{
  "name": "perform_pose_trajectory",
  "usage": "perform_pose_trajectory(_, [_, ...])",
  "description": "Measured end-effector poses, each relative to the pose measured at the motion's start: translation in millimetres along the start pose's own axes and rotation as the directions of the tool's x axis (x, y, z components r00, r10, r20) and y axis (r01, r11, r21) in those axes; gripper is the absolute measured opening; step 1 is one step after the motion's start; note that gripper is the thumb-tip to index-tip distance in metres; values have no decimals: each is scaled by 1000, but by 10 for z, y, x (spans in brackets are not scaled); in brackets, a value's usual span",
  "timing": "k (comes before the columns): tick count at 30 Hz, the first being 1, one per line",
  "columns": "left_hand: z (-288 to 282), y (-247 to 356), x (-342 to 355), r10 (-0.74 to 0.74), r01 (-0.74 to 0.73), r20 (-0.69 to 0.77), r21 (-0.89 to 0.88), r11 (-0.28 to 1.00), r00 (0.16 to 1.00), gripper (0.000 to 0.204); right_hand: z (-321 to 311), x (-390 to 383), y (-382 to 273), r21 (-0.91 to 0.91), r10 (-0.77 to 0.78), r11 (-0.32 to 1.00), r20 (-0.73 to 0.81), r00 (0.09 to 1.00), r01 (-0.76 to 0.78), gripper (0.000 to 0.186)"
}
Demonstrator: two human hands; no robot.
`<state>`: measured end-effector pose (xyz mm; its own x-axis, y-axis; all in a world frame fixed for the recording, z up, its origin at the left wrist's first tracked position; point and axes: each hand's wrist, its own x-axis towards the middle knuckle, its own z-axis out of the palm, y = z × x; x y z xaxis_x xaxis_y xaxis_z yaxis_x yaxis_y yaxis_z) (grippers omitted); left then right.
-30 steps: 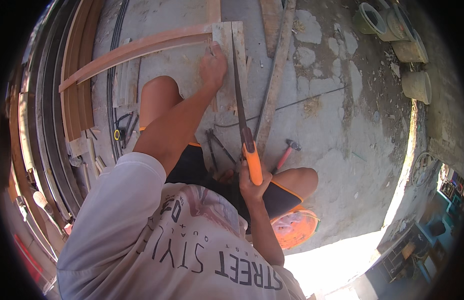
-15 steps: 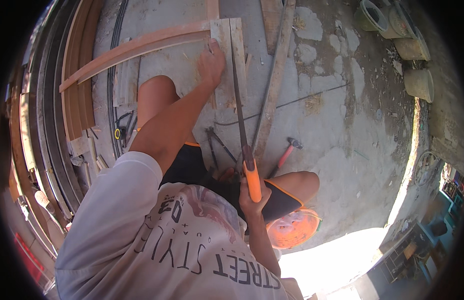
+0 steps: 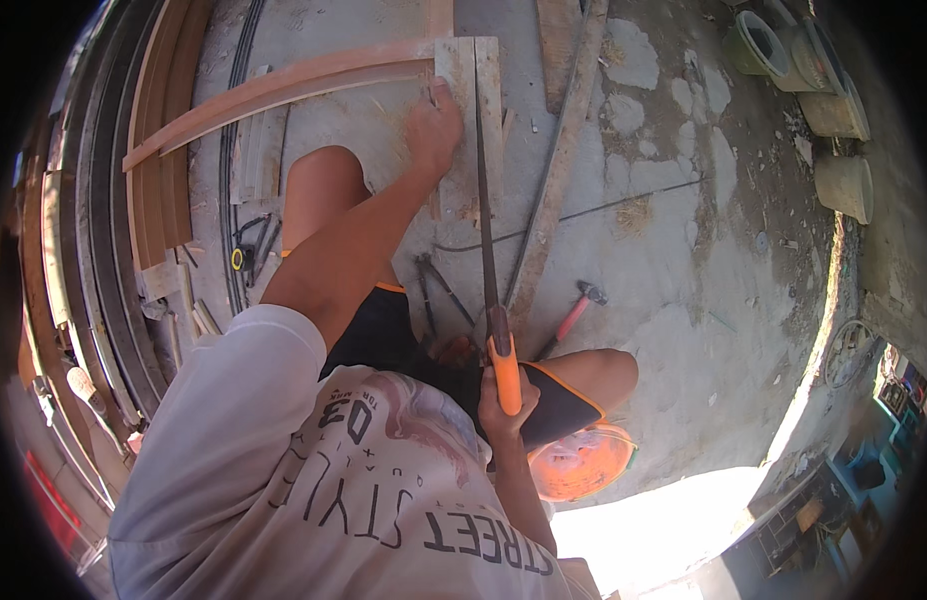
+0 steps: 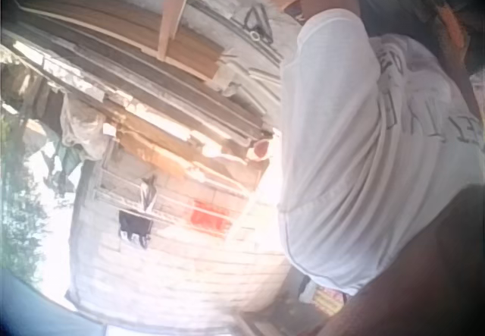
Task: The person kneels on a concrete floor and uses a hand saw to cut a piece of light-colored wood. They hold the wood steady with one hand and saw with the other, occasionally pausing to adjust the wood or inspect the cut.
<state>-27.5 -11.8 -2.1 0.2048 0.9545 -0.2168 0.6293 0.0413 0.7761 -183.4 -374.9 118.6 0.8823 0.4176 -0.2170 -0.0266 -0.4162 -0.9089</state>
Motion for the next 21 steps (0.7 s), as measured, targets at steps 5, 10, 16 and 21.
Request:
perform_pose_trajectory(5, [-19, 60, 4, -48, 48, 27, -11, 999, 999, 74, 556, 801, 28, 134, -143, 980, -49, 989, 148, 18])
perform_pose_trajectory(10, [-37, 128, 5, -50, 50, 35, 11, 999, 998, 74, 605, 828, -158, 114, -125, 986, 10, 992, 123, 22])
perform_pose_trajectory(16, [-70, 132, 2, -52, 53, 44, -7, 999, 998, 75, 153, 471, -435, 200, 156, 963, 134, 979, -181, 33])
perform_pose_trajectory(21, [-78, 116, -44, -80, 81, 68, -6, 997, 994, 75, -513, -521, -951, -18, 95, 995, 31, 995, -94, 51])
